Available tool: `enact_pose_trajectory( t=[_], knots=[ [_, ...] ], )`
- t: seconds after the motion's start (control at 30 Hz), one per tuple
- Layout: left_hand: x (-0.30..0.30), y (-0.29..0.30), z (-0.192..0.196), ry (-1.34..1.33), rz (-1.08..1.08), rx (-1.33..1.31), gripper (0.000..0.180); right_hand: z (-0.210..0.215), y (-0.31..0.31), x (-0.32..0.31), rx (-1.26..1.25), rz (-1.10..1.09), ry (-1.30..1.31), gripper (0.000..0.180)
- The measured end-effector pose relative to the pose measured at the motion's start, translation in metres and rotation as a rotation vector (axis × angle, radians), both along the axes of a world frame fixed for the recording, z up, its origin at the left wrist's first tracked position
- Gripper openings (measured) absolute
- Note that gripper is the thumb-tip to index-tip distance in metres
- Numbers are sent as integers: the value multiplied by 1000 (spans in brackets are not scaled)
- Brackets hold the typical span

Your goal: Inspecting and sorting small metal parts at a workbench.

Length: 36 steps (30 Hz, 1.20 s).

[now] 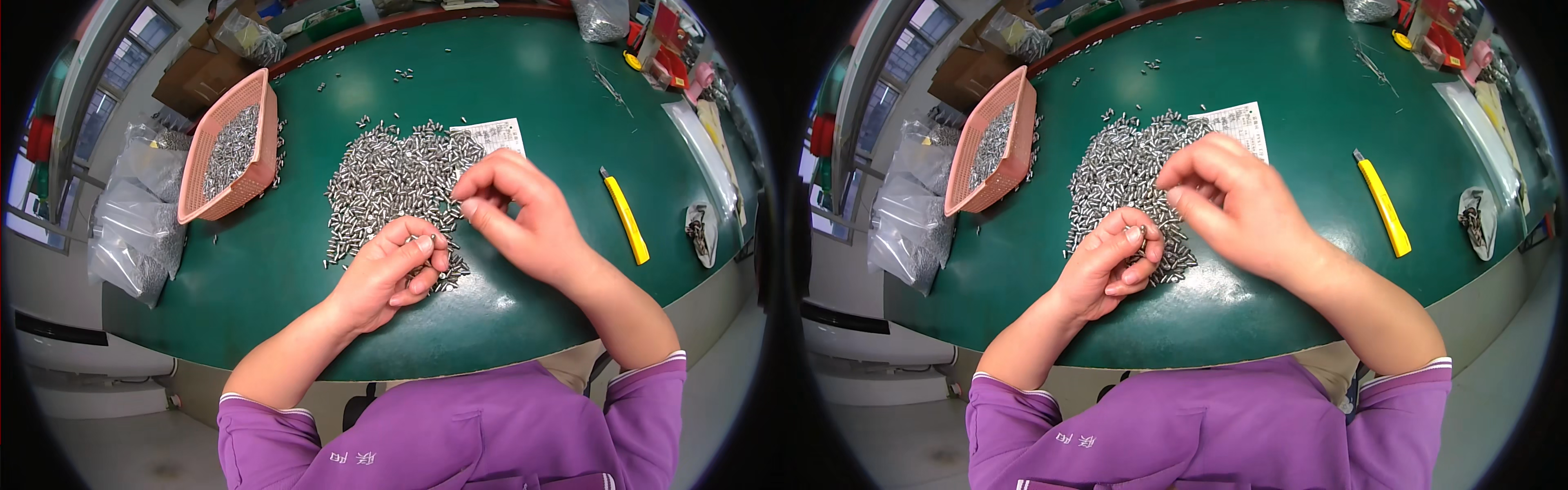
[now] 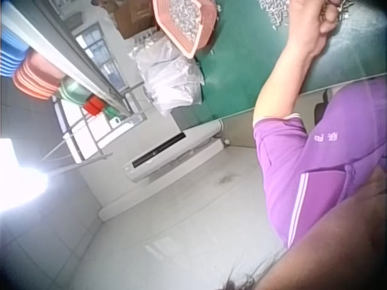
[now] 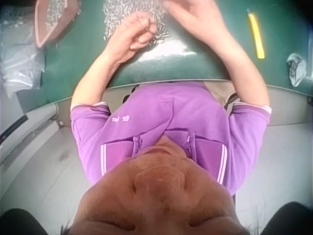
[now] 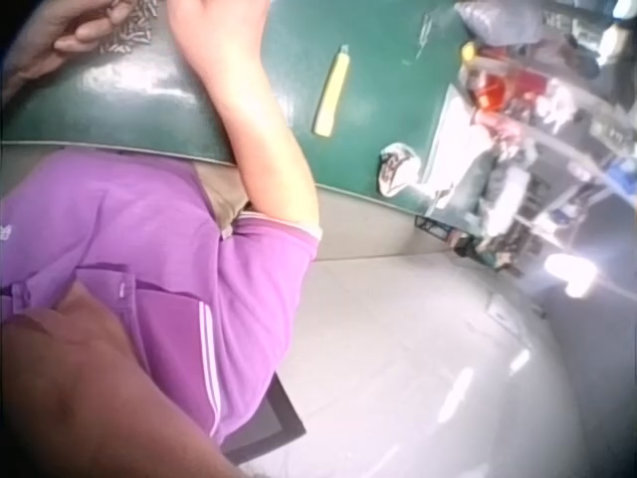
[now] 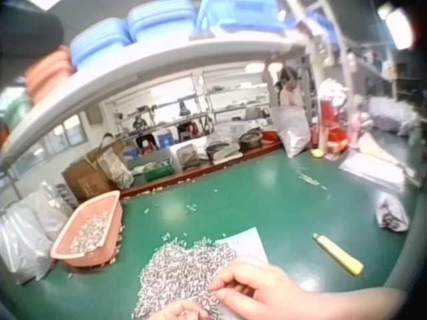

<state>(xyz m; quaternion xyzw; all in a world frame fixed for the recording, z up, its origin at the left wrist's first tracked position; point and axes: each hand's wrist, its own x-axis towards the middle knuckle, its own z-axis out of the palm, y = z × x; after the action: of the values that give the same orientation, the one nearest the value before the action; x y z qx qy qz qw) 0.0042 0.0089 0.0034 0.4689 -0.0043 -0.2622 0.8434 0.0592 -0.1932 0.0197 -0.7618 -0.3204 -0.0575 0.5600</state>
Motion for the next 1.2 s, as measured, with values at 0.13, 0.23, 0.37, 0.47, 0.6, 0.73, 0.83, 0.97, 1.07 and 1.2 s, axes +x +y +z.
enact_pose_trajectory(
  t=[0.13,0.23,0.37,0.47,0.6,0.73,0.83,0.97,1.07,1.2],
  knots=[
    [0,1,0,-22,-10,2,16,-5,-5,11,-78,-89,-69,10],
    [0,1,0,-11,4,4,18,-9,-7,10,-296,-46,-175,9],
    [0,3,0,-11,-9,-21,19,-14,-7,5,-390,71,-203,12],
    [1,3,-1,-31,6,-18,20,-19,-3,2,-446,88,-225,13],
    [1,1,-1,-20,24,-14,18,-20,-2,1,-475,48,-352,8],
    [1,2,-3,-9,28,-21,14,-20,-1,-2,-497,36,-391,8],
    [1,3,-4,-24,17,-2,13,-19,0,-1,-499,4,-371,11],
    [0,0,-2,-39,40,70,13,-7,2,1,-287,63,-341,13],
    [-3,-1,0,12,24,78,12,-6,4,-1,-220,102,-389,14],
    [-2,-2,3,21,16,75,10,-8,4,0,-176,74,-394,15]
  ],
)
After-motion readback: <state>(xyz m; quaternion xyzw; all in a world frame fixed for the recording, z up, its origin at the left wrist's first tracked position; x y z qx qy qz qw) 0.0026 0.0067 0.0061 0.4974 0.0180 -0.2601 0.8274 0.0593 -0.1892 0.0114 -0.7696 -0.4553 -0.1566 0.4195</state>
